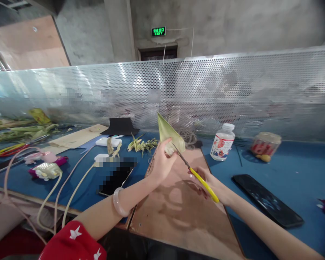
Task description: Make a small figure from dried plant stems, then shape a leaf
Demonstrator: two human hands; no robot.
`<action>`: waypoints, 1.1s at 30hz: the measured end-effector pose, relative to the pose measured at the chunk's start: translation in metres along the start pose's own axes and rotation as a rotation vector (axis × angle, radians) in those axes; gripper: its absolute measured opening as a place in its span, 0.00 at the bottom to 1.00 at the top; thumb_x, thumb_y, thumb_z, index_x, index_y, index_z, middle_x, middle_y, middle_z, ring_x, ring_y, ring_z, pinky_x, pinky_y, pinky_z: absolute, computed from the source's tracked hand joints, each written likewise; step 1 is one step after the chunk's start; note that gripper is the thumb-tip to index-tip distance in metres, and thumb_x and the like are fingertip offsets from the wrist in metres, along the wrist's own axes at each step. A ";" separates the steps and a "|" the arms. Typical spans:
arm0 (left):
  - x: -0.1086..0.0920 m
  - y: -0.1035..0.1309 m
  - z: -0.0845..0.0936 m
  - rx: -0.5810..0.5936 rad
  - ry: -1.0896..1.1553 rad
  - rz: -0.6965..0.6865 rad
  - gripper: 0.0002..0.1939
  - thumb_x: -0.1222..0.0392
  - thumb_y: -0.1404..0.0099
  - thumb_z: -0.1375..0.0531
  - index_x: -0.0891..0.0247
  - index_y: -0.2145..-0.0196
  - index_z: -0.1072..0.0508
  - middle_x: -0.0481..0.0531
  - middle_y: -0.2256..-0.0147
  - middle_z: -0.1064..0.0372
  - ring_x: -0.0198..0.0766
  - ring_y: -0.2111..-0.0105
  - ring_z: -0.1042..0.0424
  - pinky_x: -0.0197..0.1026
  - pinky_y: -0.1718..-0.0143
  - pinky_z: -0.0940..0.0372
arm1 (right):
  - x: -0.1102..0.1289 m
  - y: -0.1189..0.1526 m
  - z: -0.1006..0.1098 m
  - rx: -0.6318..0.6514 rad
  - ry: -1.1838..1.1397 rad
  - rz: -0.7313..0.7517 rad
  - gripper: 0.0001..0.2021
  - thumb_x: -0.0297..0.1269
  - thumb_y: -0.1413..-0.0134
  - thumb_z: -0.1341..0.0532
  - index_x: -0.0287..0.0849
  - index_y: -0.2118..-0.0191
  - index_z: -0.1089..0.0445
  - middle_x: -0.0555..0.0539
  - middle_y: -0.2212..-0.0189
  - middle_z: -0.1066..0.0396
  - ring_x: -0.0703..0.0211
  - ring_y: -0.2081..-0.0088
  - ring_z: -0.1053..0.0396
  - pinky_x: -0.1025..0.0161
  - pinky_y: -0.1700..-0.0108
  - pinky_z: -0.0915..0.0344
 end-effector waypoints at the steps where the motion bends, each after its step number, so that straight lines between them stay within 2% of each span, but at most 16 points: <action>1: 0.000 0.000 0.000 0.000 0.001 0.005 0.23 0.66 0.42 0.40 0.61 0.48 0.36 0.56 0.48 0.38 0.42 0.47 0.37 0.44 0.47 0.38 | -0.001 0.000 0.000 -0.001 0.000 0.002 0.24 0.59 0.52 0.42 0.44 0.59 0.43 0.59 0.82 0.42 0.71 0.86 0.45 0.73 0.87 0.46; 7: 0.004 -0.003 -0.004 0.057 0.091 0.000 0.23 0.63 0.40 0.41 0.59 0.47 0.37 0.56 0.46 0.38 0.43 0.47 0.36 0.47 0.46 0.39 | -0.002 0.002 0.000 -0.028 -0.028 0.002 0.23 0.59 0.51 0.42 0.44 0.59 0.42 0.60 0.83 0.43 0.71 0.86 0.45 0.74 0.88 0.45; 12: 0.002 -0.004 -0.004 0.103 0.110 0.005 0.25 0.63 0.40 0.41 0.56 0.45 0.38 0.56 0.47 0.36 0.45 0.48 0.35 0.49 0.49 0.36 | -0.005 0.002 -0.001 -0.053 -0.187 -0.040 0.25 0.61 0.53 0.42 0.44 0.60 0.43 0.60 0.83 0.44 0.69 0.85 0.42 0.73 0.88 0.43; 18: 0.001 -0.006 -0.009 0.213 0.191 0.081 0.26 0.63 0.39 0.43 0.57 0.43 0.40 0.57 0.49 0.34 0.43 0.58 0.29 0.46 0.60 0.30 | -0.009 0.000 -0.001 -0.063 -0.208 -0.024 0.23 0.59 0.51 0.43 0.44 0.62 0.43 0.60 0.84 0.44 0.71 0.87 0.45 0.74 0.90 0.45; 21: 0.004 -0.008 -0.011 0.247 0.249 0.084 0.27 0.63 0.39 0.42 0.56 0.42 0.41 0.56 0.51 0.34 0.40 0.63 0.29 0.46 0.61 0.30 | -0.008 0.001 -0.001 -0.102 -0.185 -0.029 0.23 0.60 0.51 0.43 0.45 0.61 0.42 0.61 0.84 0.45 0.71 0.88 0.45 0.74 0.90 0.45; 28: 0.001 -0.011 -0.010 0.275 0.226 0.003 0.27 0.63 0.38 0.43 0.54 0.42 0.41 0.56 0.49 0.35 0.40 0.61 0.29 0.47 0.59 0.30 | -0.007 0.002 -0.010 -0.131 -0.183 0.001 0.23 0.60 0.51 0.43 0.45 0.60 0.41 0.61 0.85 0.46 0.72 0.88 0.46 0.74 0.89 0.45; 33: -0.006 -0.011 -0.007 0.245 0.184 -0.043 0.26 0.64 0.38 0.43 0.53 0.42 0.40 0.55 0.44 0.39 0.45 0.50 0.33 0.49 0.52 0.33 | -0.016 -0.004 -0.016 -0.108 -0.262 0.026 0.24 0.61 0.51 0.44 0.45 0.58 0.42 0.62 0.85 0.48 0.71 0.90 0.48 0.73 0.90 0.47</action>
Point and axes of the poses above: each hand's wrist, its own y-axis away from the middle knuckle, its own z-axis out of the back of the hand, x = y × z, the point moved 6 cm from there along -y, towards the middle knuckle
